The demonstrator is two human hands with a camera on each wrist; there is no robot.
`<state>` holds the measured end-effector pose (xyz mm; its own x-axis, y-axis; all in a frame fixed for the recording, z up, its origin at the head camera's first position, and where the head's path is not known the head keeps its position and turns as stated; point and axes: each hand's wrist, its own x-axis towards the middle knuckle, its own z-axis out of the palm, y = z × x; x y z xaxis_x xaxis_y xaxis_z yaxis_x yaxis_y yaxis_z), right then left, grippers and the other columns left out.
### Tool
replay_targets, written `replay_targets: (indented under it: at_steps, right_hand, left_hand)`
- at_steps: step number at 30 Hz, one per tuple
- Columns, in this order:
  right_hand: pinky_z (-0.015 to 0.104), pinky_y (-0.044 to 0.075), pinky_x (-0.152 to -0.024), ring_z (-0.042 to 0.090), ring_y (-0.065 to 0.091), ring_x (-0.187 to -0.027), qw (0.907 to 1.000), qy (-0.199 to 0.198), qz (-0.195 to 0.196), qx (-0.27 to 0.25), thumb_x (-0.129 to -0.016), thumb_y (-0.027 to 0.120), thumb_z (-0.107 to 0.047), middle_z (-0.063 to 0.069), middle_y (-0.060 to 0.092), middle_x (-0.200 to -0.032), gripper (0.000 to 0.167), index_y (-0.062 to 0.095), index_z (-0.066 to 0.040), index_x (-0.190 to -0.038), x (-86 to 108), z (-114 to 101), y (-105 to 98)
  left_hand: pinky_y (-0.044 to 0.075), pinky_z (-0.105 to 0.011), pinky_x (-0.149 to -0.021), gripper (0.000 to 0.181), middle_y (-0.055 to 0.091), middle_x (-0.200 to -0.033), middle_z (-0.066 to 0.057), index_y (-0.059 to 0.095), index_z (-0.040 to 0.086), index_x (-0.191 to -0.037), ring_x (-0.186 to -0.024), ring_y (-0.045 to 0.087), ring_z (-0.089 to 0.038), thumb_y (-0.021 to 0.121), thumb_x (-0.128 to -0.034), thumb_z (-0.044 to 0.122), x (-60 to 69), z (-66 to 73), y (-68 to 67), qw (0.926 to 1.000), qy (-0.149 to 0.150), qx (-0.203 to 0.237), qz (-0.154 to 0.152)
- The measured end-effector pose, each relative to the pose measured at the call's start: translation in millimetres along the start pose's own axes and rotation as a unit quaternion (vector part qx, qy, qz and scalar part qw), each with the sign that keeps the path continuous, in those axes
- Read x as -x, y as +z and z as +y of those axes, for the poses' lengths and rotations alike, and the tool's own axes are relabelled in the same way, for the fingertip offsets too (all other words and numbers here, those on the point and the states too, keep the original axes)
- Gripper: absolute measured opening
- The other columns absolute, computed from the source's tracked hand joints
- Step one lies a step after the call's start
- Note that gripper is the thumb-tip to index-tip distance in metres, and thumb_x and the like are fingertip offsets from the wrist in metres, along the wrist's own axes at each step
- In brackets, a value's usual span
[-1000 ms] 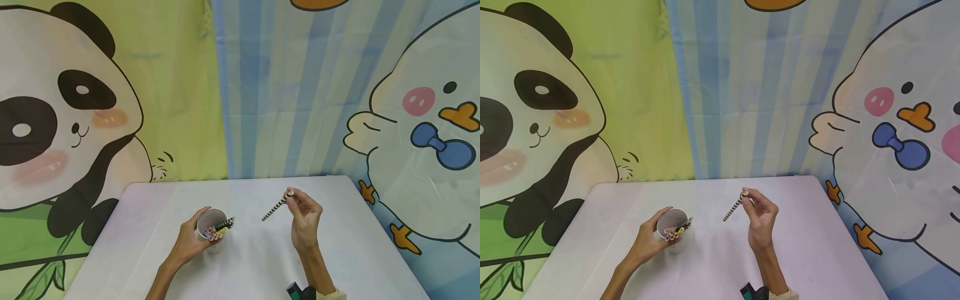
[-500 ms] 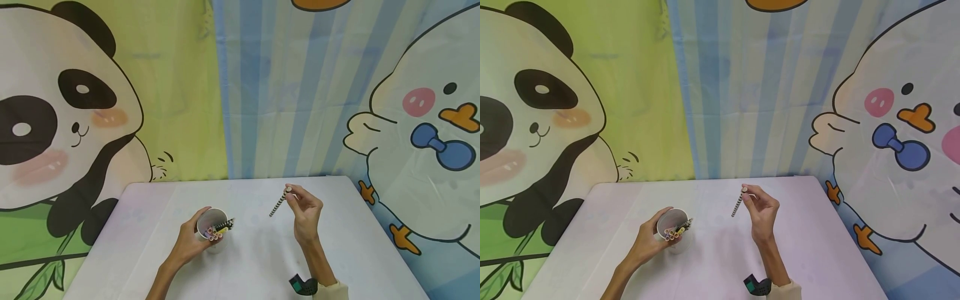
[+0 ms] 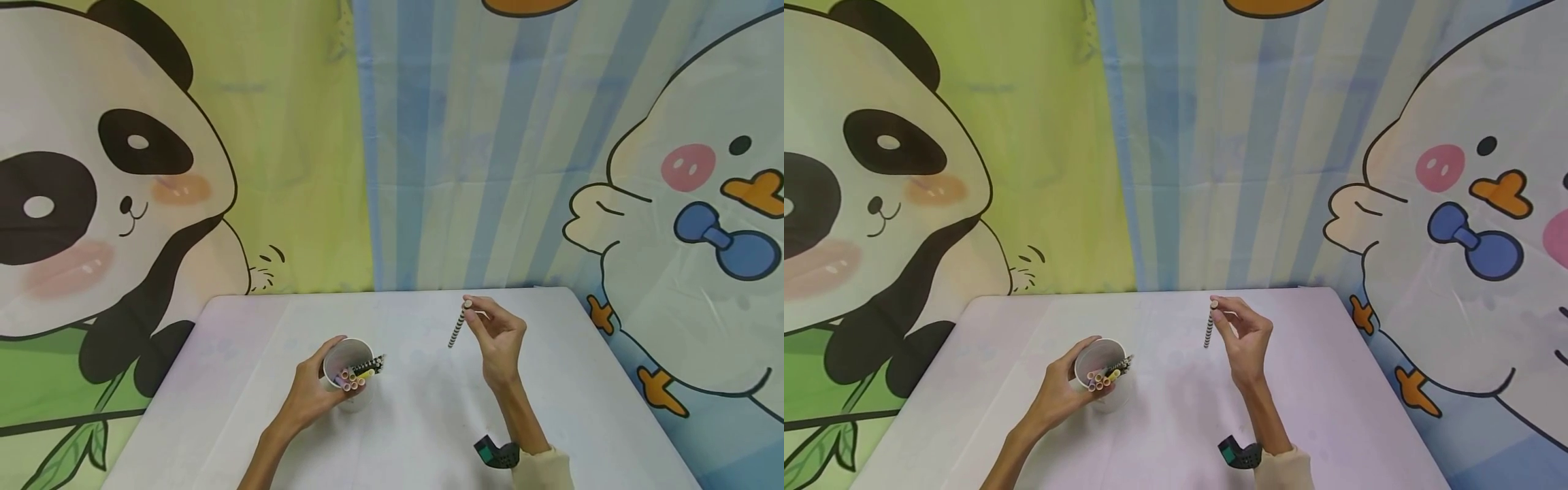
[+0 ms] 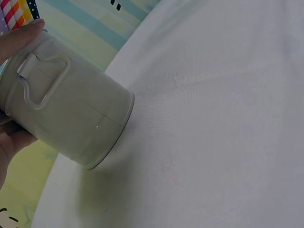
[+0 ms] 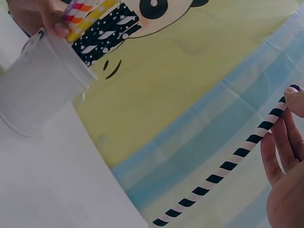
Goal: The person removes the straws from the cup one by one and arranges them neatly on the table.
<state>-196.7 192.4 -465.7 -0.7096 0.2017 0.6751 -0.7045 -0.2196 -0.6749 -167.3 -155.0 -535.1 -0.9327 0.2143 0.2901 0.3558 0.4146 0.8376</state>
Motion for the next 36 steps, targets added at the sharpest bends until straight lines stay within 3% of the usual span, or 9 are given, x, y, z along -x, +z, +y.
replay_targets:
  at_steps: [10, 15, 19, 21, 23, 28, 30, 33, 36]
  right_hand:
    - [0.022, 0.062, -0.089, 0.015, 0.074, -0.097, 0.9962, -0.008, -0.035, 0.08, -0.096, 0.076, 0.009, 0.004, 0.082, -0.106, 0.02, 0.073, 0.021, -0.112, -6.1, 12.3, -7.1]
    - [0.021, 0.063, -0.09, 0.014, 0.076, -0.097, 0.9907, 0.004, -0.052, 0.125, -0.097, 0.078, 0.006, 0.004, 0.082, -0.107, 0.018, 0.078, 0.014, -0.113, -6.5, 16.5, -9.4]
    - [0.02, 0.062, -0.091, 0.01, 0.075, -0.097, 0.9829, 0.001, -0.065, 0.172, -0.095, 0.075, 0.012, 0.013, 0.081, -0.107, 0.019, 0.081, 0.008, -0.113, -8.1, 18.8, -11.2]
    - [0.018, 0.061, -0.091, 0.008, 0.074, -0.097, 0.9773, 0.0, -0.076, 0.198, -0.095, 0.075, 0.013, 0.018, 0.08, -0.106, 0.022, 0.082, 0.004, -0.114, -9.0, 20.1, -11.8]
    - [0.018, 0.06, -0.091, 0.009, 0.072, -0.095, 0.9712, 0.002, -0.089, 0.221, -0.094, 0.076, 0.012, 0.019, 0.079, -0.104, 0.025, 0.083, 0.0, -0.115, -10.1, 22.9, -11.9]
    - [0.018, 0.056, -0.086, 0.016, 0.07, -0.091, 0.9575, -0.006, -0.121, 0.262, -0.095, 0.08, 0.007, 0.012, 0.081, -0.102, 0.027, 0.085, -0.008, -0.116, -7.8, 34.3, -11.7]
    - [0.019, 0.056, -0.083, 0.018, 0.07, -0.091, 0.9521, -0.016, -0.133, 0.275, -0.095, 0.081, 0.005, 0.009, 0.081, -0.103, 0.028, 0.086, -0.011, -0.117, -7.1, 38.9, -11.4]
    - [0.021, 0.055, -0.078, 0.017, 0.07, -0.092, 0.9377, -0.028, -0.151, 0.311, -0.095, 0.081, 0.003, 0.003, 0.08, -0.103, 0.029, 0.086, -0.015, -0.117, -6.1, 44.0, -10.7]
    - [0.024, 0.055, -0.078, 0.016, 0.069, -0.095, 0.9171, -0.043, -0.172, 0.357, -0.094, 0.083, 0.002, -0.001, 0.079, -0.103, 0.03, 0.087, -0.018, -0.116, -5.8, 46.7, -10.1]
  left_hand:
    - [0.062, -0.05, -0.103, 0.091, 0.073, -0.139, -0.016, 0.055, 0.021, -0.158, -0.123, 0.072, -0.039, 0.101, -0.0793, 0.031, 0.2, -2.8, 0.6, 1.0, -0.002, 0.007, 0.002]
    - [0.063, -0.042, -0.102, 0.091, 0.075, -0.137, -0.012, 0.056, 0.021, -0.157, -0.122, 0.073, -0.034, 0.101, -0.0785, 0.031, 1.1, -4.7, -0.1, 1.0, -0.001, 0.007, 0.005]
    - [0.063, -0.043, -0.102, 0.092, 0.075, -0.136, -0.011, 0.056, 0.021, -0.157, -0.121, 0.073, -0.034, 0.102, -0.0777, 0.032, 1.0, -4.8, -0.1, 0.9999, -0.006, 0.013, 0.003]
    - [0.063, -0.046, -0.103, 0.093, 0.075, -0.136, -0.012, 0.055, 0.021, -0.157, -0.122, 0.073, -0.036, 0.102, -0.0773, 0.031, 0.8, -4.7, 0.2, 0.9998, -0.007, 0.018, 0.001]
    - [0.063, -0.042, -0.103, 0.093, 0.075, -0.136, -0.01, 0.055, 0.022, -0.157, -0.122, 0.074, -0.033, 0.102, -0.0773, 0.031, 0.0, -4.4, 0.4, 0.9998, -0.009, 0.017, 0.002]
    - [0.061, -0.027, -0.1, 0.093, 0.076, -0.134, -0.003, 0.056, 0.021, -0.157, -0.12, 0.074, -0.023, 0.102, -0.0769, 0.03, 0.7, -4.9, 0.1, 0.9999, -0.008, 0.007, 0.007]
    - [0.061, -0.026, -0.1, 0.093, 0.076, -0.134, -0.002, 0.056, 0.021, -0.157, -0.12, 0.074, -0.022, 0.102, -0.0767, 0.03, 0.9, -4.7, 0.2, 0.9999, -0.009, 0.005, 0.008]
    - [0.06, -0.026, -0.101, 0.093, 0.076, -0.134, -0.002, 0.056, 0.024, -0.157, -0.12, 0.074, -0.022, 0.102, -0.0768, 0.031, 1.0, -4.2, 0.6, 0.9999, -0.012, 0.004, 0.008]
    - [0.06, -0.026, -0.102, 0.092, 0.075, -0.135, -0.001, 0.056, 0.025, -0.157, -0.121, 0.073, -0.021, 0.102, -0.0771, 0.032, 0.6, -4.1, 0.9, 0.9998, -0.015, 0.003, 0.009]
